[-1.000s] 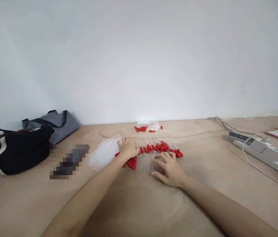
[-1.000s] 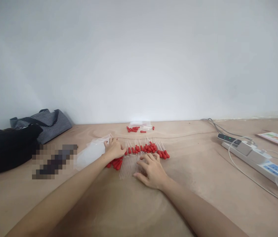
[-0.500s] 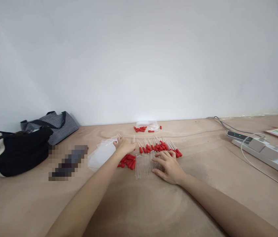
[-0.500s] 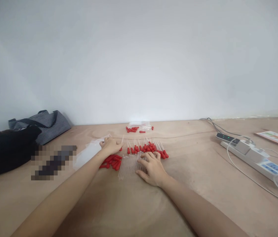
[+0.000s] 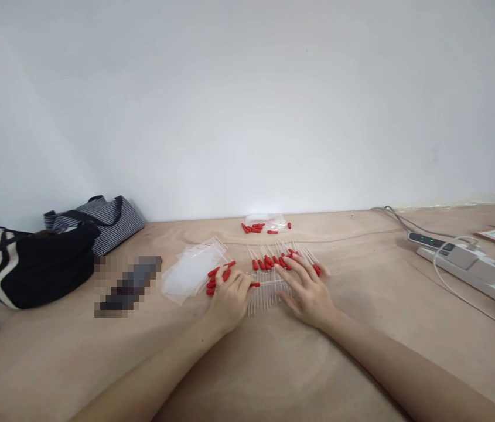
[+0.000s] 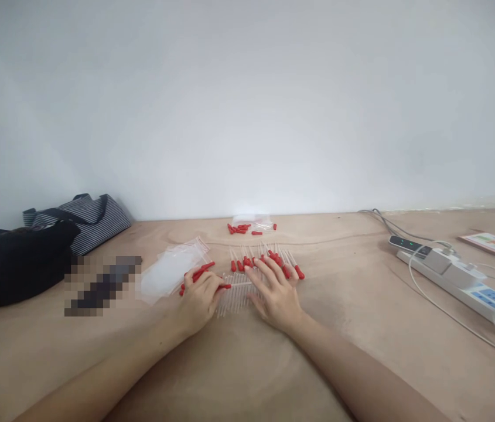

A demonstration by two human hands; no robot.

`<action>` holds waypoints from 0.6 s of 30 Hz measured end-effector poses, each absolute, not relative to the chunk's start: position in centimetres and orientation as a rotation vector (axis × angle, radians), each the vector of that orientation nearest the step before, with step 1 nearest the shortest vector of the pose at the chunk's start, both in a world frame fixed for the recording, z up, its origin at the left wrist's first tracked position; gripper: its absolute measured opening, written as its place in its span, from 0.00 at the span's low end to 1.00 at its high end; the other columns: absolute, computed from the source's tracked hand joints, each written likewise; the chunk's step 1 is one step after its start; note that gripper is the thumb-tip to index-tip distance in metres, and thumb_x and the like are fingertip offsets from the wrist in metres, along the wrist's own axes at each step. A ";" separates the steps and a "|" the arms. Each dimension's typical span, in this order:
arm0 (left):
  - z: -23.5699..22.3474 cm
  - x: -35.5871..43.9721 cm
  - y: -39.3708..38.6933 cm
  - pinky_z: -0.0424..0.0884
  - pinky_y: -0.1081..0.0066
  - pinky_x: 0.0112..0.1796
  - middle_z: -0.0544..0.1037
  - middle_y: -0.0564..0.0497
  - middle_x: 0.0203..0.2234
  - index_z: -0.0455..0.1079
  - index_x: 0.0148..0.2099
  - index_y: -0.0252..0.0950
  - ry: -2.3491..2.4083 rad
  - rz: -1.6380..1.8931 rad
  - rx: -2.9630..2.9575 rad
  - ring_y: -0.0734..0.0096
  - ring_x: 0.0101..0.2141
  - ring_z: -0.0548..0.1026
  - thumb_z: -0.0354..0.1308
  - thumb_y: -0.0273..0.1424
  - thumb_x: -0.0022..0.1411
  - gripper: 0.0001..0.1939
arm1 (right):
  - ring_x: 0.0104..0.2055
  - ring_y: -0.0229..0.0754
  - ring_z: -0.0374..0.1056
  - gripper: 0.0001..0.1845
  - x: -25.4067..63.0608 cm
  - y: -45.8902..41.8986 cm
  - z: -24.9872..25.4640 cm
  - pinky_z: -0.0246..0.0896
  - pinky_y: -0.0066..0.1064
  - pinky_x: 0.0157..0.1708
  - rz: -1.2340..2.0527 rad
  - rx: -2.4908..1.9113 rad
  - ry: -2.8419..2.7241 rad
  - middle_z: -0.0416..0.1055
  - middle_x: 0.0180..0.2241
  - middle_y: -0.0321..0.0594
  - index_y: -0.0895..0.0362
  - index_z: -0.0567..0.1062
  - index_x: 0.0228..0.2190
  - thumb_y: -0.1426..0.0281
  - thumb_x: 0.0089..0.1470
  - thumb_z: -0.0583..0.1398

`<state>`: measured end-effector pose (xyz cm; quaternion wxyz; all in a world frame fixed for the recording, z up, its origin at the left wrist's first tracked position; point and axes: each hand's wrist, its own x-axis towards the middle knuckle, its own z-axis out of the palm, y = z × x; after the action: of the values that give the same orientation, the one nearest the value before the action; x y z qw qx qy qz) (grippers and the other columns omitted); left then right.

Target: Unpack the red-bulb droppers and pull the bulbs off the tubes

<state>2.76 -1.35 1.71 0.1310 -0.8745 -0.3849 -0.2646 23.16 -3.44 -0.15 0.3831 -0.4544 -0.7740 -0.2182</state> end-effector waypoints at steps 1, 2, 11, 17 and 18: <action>1.4 3.1 -1.6 0.49 0.56 0.47 0.75 0.50 0.28 0.64 0.33 0.36 -1.079 -0.793 -2.528 0.66 0.34 0.70 0.43 0.28 0.62 0.10 | 0.51 0.47 0.57 0.20 23.0 -3.5 -0.2 0.35 0.44 0.51 -0.559 -1.137 -2.023 0.66 0.47 0.41 0.48 0.64 0.48 0.63 0.52 0.55; 1.1 3.3 -1.8 0.49 0.56 0.47 0.75 0.51 0.27 0.64 0.32 0.36 -1.047 -0.814 -2.518 0.67 0.34 0.70 0.43 0.28 0.62 0.10 | 0.50 0.46 0.58 0.17 22.9 -3.4 -0.3 0.32 0.44 0.51 -0.560 -1.112 -2.058 0.68 0.44 0.39 0.48 0.67 0.46 0.63 0.52 0.55; 0.5 3.8 -2.3 0.48 0.54 0.49 0.75 0.50 0.34 0.69 0.37 0.39 -1.036 -0.919 -2.501 0.65 0.40 0.69 0.47 0.31 0.61 0.09 | 0.30 0.36 0.60 0.11 22.4 -3.1 -1.3 0.33 0.40 0.50 -0.609 -1.065 -2.198 0.67 0.18 0.31 0.49 0.71 0.38 0.71 0.54 0.52; 0.5 3.6 -2.1 0.47 0.51 0.49 0.74 0.50 0.40 0.71 0.30 0.41 -1.016 -0.933 -2.445 0.61 0.44 0.66 0.51 0.32 0.58 0.08 | 0.29 0.38 0.58 0.15 22.6 -3.2 -1.1 0.34 0.41 0.48 -0.641 -0.988 -2.295 0.65 0.17 0.32 0.50 0.71 0.38 0.77 0.50 0.53; 0.5 3.5 -2.2 0.47 0.50 0.49 0.73 0.51 0.41 0.71 0.30 0.42 -1.010 -0.931 -2.438 0.61 0.44 0.66 0.52 0.31 0.58 0.07 | 0.29 0.39 0.58 0.16 22.7 -3.2 -1.1 0.34 0.42 0.48 -0.642 -0.979 -2.307 0.65 0.17 0.33 0.50 0.70 0.39 0.77 0.49 0.52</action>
<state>3.51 -2.16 0.51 0.1708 -0.8585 -0.3555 -0.3277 22.70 -3.20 -1.10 0.2739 -0.3639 -0.8576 -0.2389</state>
